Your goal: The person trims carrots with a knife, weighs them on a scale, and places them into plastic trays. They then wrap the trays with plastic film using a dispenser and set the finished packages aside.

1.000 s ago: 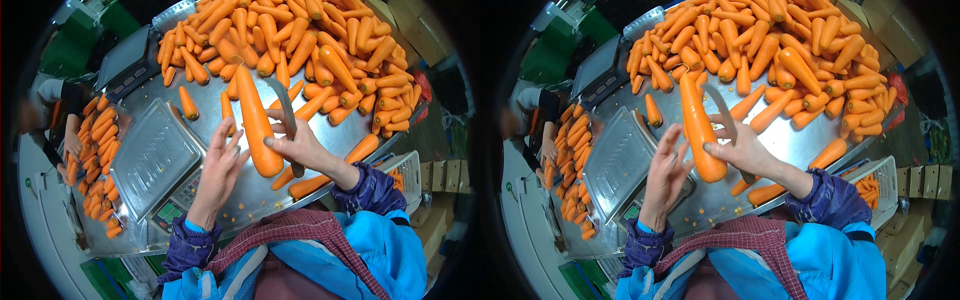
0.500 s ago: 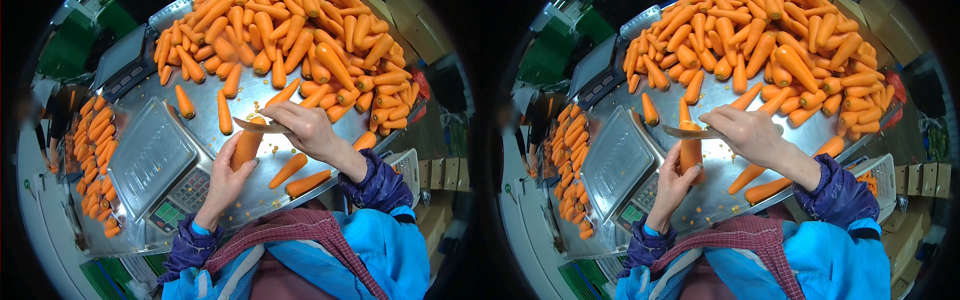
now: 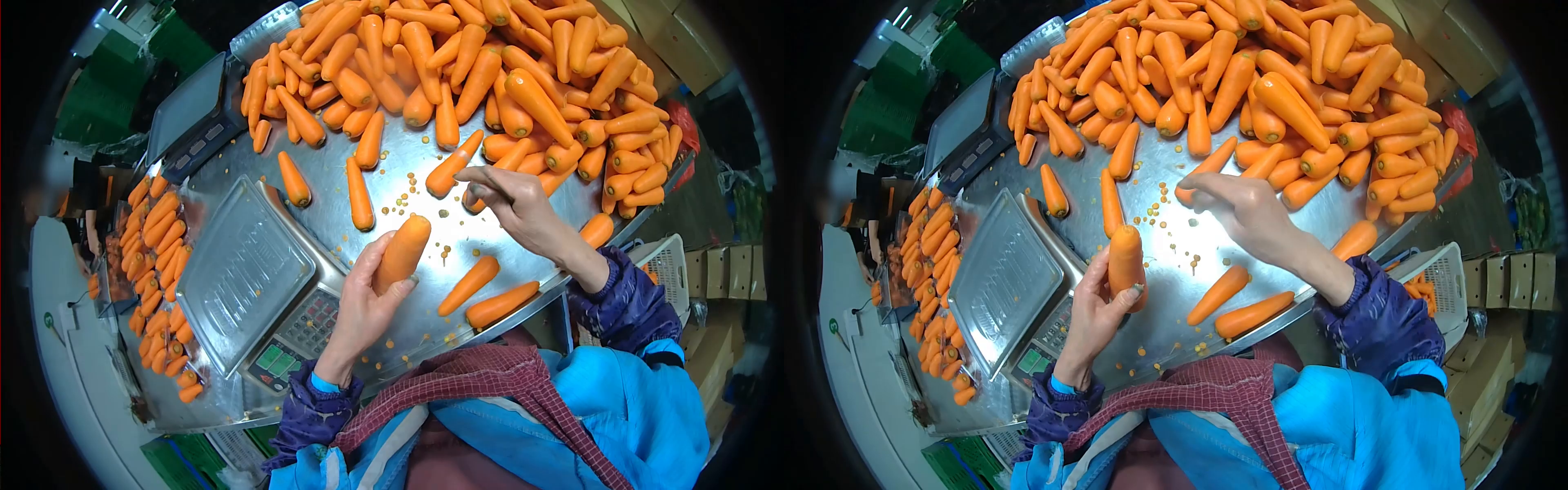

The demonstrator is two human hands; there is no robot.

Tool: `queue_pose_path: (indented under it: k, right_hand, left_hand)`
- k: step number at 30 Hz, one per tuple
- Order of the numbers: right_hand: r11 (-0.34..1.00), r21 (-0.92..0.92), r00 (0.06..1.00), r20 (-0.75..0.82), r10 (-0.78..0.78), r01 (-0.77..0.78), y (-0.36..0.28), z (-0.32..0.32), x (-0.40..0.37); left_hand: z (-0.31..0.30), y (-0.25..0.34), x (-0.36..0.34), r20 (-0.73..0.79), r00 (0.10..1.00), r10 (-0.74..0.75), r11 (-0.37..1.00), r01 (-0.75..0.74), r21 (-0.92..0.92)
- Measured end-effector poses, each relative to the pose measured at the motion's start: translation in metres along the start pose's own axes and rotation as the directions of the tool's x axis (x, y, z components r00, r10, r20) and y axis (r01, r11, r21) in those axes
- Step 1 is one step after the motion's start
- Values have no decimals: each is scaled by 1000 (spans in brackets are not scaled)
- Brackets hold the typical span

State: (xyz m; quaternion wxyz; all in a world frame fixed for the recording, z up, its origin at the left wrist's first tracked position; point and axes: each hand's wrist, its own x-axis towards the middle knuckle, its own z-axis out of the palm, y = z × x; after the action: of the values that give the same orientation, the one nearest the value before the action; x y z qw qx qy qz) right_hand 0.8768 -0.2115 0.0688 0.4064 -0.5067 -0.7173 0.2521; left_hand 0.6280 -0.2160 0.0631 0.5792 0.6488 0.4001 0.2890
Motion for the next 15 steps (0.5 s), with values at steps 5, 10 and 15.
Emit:
queue_pose_path:
  k: [5, 10, 15]
  right_hand:
    - [841, 454, 947, 257, 192, -294, -48, -2, 9]
    - [749, 383, 839, 311, 447, -541, -1, 14, 8]
    - [798, 250, 836, 181, 518, -548, 52, 17, 9]
  left_hand:
    - [-6, 19, -4, 77, 994, -81, 996, 78, 46]
    - [-73, 82, -33, -76, 994, -81, 967, 97, 236]
    - [-168, 42, -41, -243, 963, 116, 424, 173, 889]
